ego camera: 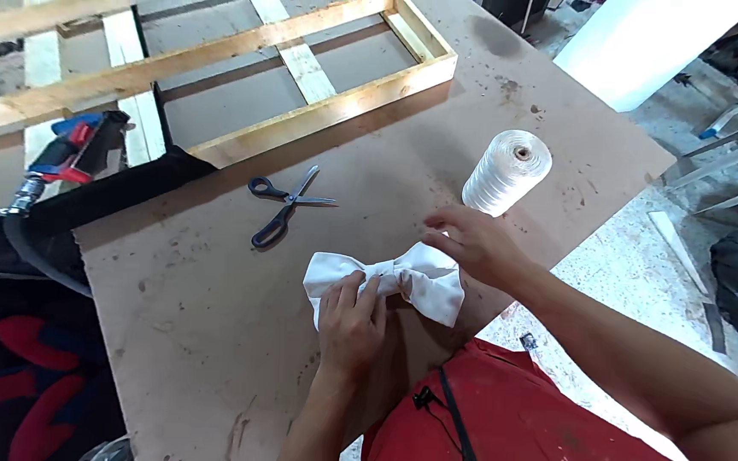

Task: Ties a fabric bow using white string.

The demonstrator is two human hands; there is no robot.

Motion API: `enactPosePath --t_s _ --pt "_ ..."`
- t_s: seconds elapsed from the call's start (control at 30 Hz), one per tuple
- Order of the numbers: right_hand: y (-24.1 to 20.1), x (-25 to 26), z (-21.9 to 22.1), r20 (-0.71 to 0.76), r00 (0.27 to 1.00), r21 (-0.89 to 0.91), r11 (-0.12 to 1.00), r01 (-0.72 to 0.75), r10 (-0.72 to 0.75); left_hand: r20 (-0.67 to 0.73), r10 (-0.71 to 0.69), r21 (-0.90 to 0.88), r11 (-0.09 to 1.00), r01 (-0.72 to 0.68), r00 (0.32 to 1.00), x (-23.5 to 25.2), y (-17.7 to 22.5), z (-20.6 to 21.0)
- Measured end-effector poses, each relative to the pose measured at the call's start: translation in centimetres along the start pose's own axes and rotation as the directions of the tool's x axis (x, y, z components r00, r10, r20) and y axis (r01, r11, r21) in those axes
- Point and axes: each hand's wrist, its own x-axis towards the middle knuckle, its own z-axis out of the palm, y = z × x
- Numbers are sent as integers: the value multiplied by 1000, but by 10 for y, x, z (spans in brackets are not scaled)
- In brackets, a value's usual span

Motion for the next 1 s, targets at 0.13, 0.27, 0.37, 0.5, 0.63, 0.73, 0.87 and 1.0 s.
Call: enactPosePath --t_s 0.13,0.27,0.37,0.5,0.63,0.73,0.87,1.0 --pt "29 -62 -17 -63 986 53 988 -148 151 56 38 2 999 -39 998 -1 1 19" --pt "70 -113 -11 -119 898 -13 904 -427 423 24 1 23 1000 -2 1000 -1 9 14" --pt "96 -135 -3 -119 836 -79 834 -545 535 86 -18 74 997 12 996 -1 10 18" --pt "102 -136 9 -45 778 -196 759 -621 626 154 -20 103 995 4 988 5 10 14" --pt "96 -120 3 66 736 -290 719 -632 674 91 -52 64 997 46 994 10 17 3" --pt "97 -126 -1 11 766 -216 749 -626 643 29 -126 2 992 126 992 6 24 -6" --pt "96 -141 -5 -108 739 -64 738 -672 665 -8 -212 -79 974 211 977 -10 32 -17" --pt "84 -146 -13 -65 774 239 763 -601 630 -2 -237 -155 960 234 971 -23 46 -26"
